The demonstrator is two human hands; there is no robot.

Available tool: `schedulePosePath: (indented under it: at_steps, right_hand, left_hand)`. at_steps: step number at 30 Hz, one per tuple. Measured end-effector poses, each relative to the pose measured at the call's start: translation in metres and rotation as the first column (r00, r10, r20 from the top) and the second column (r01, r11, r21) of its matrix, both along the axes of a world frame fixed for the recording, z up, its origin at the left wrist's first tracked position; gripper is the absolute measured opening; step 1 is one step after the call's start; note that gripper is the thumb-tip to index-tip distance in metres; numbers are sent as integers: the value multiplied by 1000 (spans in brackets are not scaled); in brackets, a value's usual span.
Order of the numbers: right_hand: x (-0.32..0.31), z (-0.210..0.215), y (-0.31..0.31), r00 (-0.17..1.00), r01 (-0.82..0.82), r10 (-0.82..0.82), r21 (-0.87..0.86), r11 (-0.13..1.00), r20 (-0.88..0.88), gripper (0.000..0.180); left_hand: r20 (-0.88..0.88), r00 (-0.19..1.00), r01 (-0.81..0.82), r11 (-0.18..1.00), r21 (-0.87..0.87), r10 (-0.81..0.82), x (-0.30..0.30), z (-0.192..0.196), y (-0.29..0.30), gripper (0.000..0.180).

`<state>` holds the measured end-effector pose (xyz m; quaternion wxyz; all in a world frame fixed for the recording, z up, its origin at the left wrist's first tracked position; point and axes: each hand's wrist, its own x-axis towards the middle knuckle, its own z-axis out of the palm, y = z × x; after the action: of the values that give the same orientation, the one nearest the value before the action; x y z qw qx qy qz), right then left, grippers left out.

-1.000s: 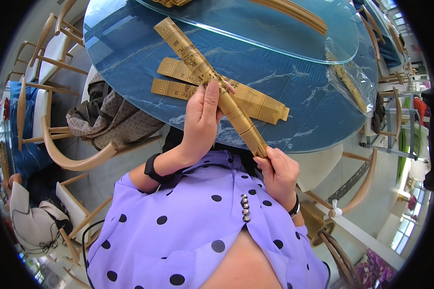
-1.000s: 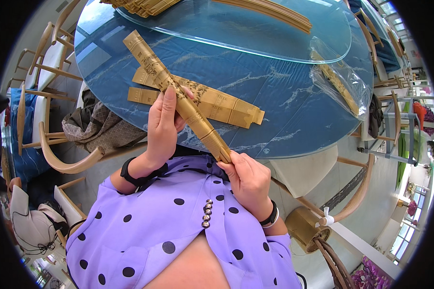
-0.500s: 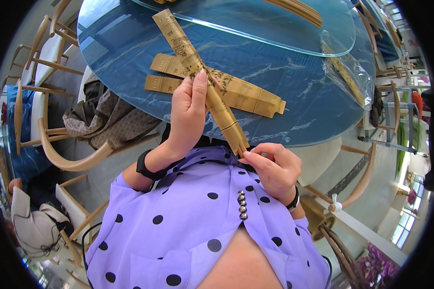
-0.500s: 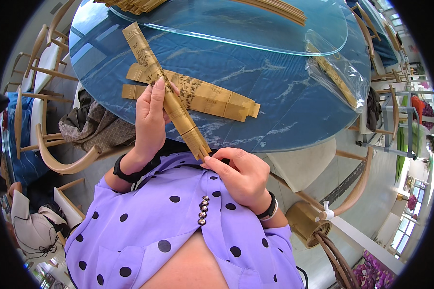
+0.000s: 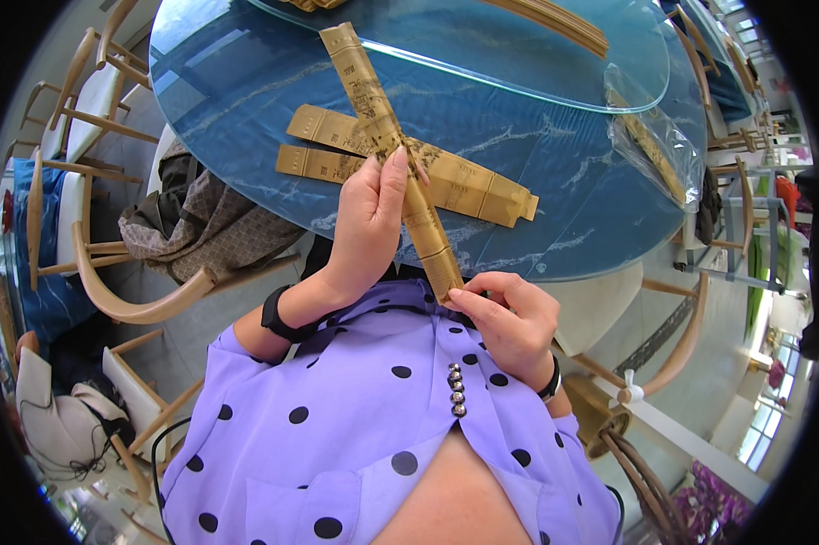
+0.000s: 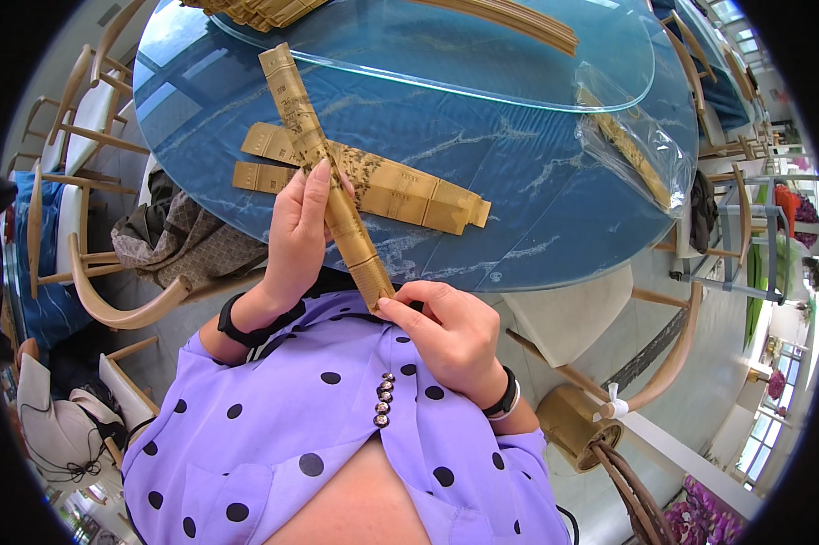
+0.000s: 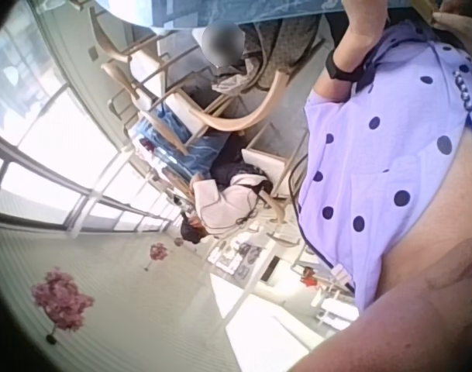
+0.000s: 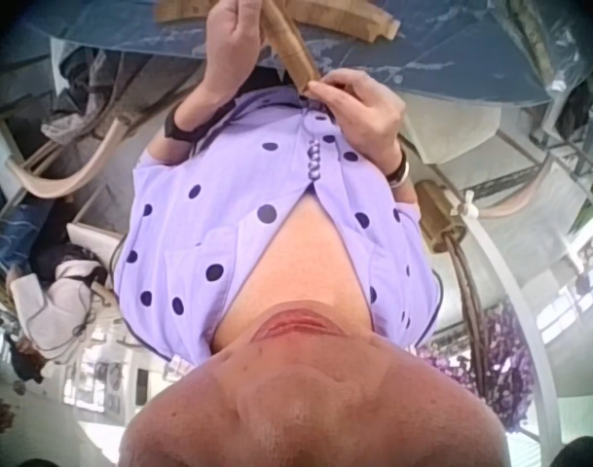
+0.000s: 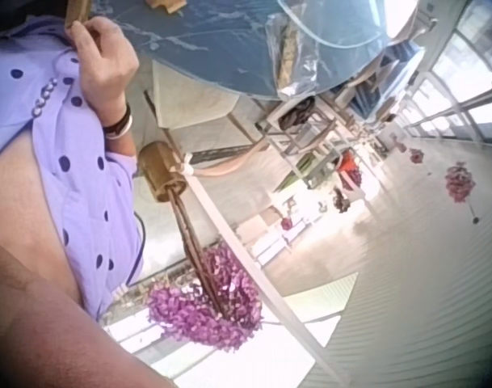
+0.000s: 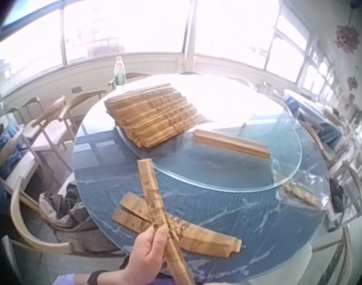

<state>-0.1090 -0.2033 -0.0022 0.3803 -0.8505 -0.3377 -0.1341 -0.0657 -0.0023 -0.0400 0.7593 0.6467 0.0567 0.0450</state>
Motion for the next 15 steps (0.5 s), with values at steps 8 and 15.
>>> schedulePosePath:
  at_steps: [8, 15]
  right_hand:
    - [-1, 1, 1, 997, 19, -14, -54, 998, 81, 24]
    - [-1, 3, 6, 995, -8, 17, -88, 996, 96, 20]
  left_hand:
    - [-31, 1000, 7, 996, 91, -5, -4, 12, -3, 40]
    - [20, 996, 76, 977, 201, -82, -4, 13, 0, 41]
